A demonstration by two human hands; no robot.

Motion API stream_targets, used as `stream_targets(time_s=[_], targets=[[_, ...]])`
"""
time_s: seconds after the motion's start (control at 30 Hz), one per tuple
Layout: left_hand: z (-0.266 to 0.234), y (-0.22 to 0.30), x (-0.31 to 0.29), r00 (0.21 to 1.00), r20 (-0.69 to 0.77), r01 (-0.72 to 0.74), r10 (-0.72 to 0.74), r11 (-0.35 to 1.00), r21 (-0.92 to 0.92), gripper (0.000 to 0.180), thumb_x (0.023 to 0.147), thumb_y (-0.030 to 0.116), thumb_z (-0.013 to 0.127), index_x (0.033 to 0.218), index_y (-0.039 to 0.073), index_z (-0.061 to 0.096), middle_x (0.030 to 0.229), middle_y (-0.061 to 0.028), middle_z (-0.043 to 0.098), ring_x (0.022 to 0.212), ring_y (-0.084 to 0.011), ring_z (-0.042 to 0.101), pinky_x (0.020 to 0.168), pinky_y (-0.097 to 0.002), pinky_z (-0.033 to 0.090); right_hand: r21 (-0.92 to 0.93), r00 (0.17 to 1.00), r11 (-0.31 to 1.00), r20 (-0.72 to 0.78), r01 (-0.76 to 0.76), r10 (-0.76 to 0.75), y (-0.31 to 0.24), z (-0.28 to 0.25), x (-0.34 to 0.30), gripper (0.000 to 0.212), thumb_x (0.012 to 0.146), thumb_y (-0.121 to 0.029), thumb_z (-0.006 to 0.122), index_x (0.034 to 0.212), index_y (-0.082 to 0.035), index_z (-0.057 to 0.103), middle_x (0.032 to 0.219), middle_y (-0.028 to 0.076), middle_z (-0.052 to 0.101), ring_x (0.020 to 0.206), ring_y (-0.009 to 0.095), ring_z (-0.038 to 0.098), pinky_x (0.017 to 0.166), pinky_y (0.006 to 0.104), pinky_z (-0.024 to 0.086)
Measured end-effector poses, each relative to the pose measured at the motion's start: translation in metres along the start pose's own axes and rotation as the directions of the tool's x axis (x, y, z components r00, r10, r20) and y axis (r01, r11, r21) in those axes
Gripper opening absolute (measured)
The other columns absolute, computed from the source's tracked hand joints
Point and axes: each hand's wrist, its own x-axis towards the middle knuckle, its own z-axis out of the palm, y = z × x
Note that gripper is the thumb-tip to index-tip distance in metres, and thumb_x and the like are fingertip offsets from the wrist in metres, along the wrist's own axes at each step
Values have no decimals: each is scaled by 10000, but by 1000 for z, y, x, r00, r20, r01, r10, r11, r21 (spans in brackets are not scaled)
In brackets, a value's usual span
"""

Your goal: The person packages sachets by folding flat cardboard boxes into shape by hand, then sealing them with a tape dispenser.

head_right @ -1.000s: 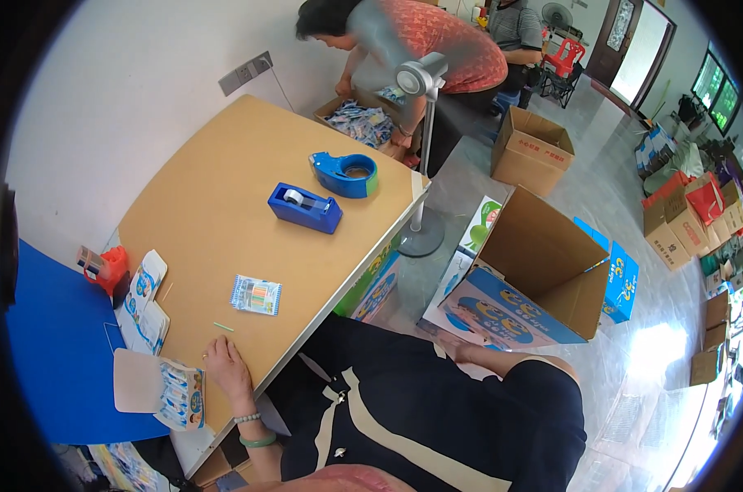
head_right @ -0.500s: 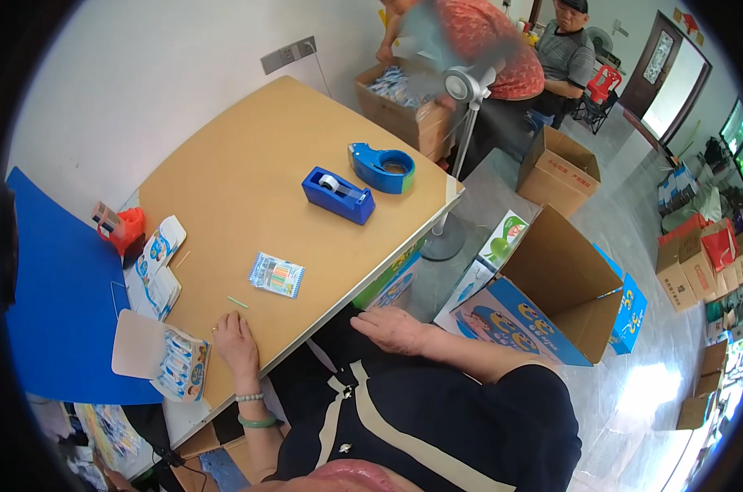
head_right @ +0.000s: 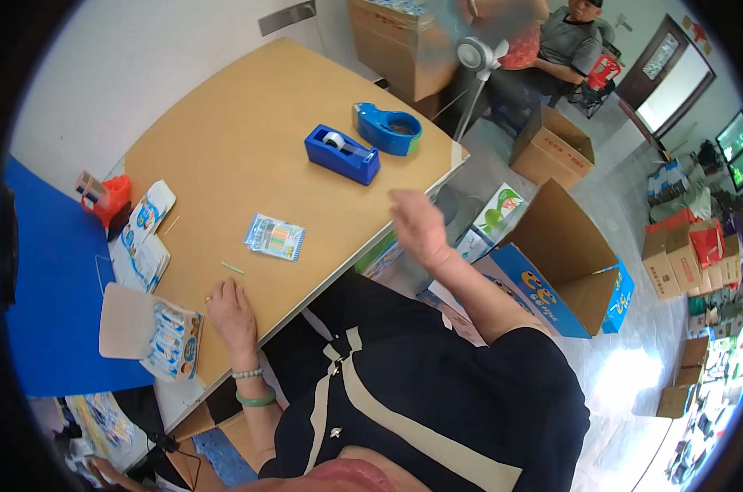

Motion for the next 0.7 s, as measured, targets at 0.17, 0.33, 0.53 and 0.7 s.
stream_targets(time_s=[0.17, 0.33, 0.53, 0.7], targets=[[-1, -2, -2, 1000, 14, 24, -24, 1000, 14, 191, 923, 127, 576, 1079, 29, 627, 1096, -167, 612, 977, -371, 553, 845, -459, 460, 226, 707, 738, -214, -635, 674, 89, -27, -4, 217, 873, -42, 591, 1085, -15, 631, 959, 77, 657, 892, 152, 619, 794, 274, 491], [3, -8, -2, 1000, -16, -8, 8, 1000, 14, 186, 922, 127, 577, 1073, 30, 627, 1094, -165, 610, 981, -369, 551, 846, -458, 461, 170, 620, 697, -346, -696, 704, 170, -26, -48, 237, 863, -56, 587, 1094, -26, 632, 947, 76, 657, 880, 170, 620, 806, 280, 490], [4, -5, -5, 999, -45, 17, -15, 998, 57, 182, 909, 120, 588, 1062, 29, 625, 1082, -168, 606, 981, -369, 550, 846, -461, 462, 175, 531, 570, -227, -802, 816, 177, -12, -86, 273, 818, -57, 591, 1086, -26, 632, 944, 70, 655, 899, 185, 616, 827, 300, 489], [1, 2, -1, 998, -59, 25, -23, 999, 34, 169, 886, 116, 607, 1033, 34, 618, 1052, -163, 599, 964, -365, 549, 839, -461, 463, 256, 518, 539, -149, -803, 842, 174, -14, -90, 276, 816, -36, 588, 1089, -23, 626, 948, 77, 651, 895, 183, 614, 825, 291, 491]])
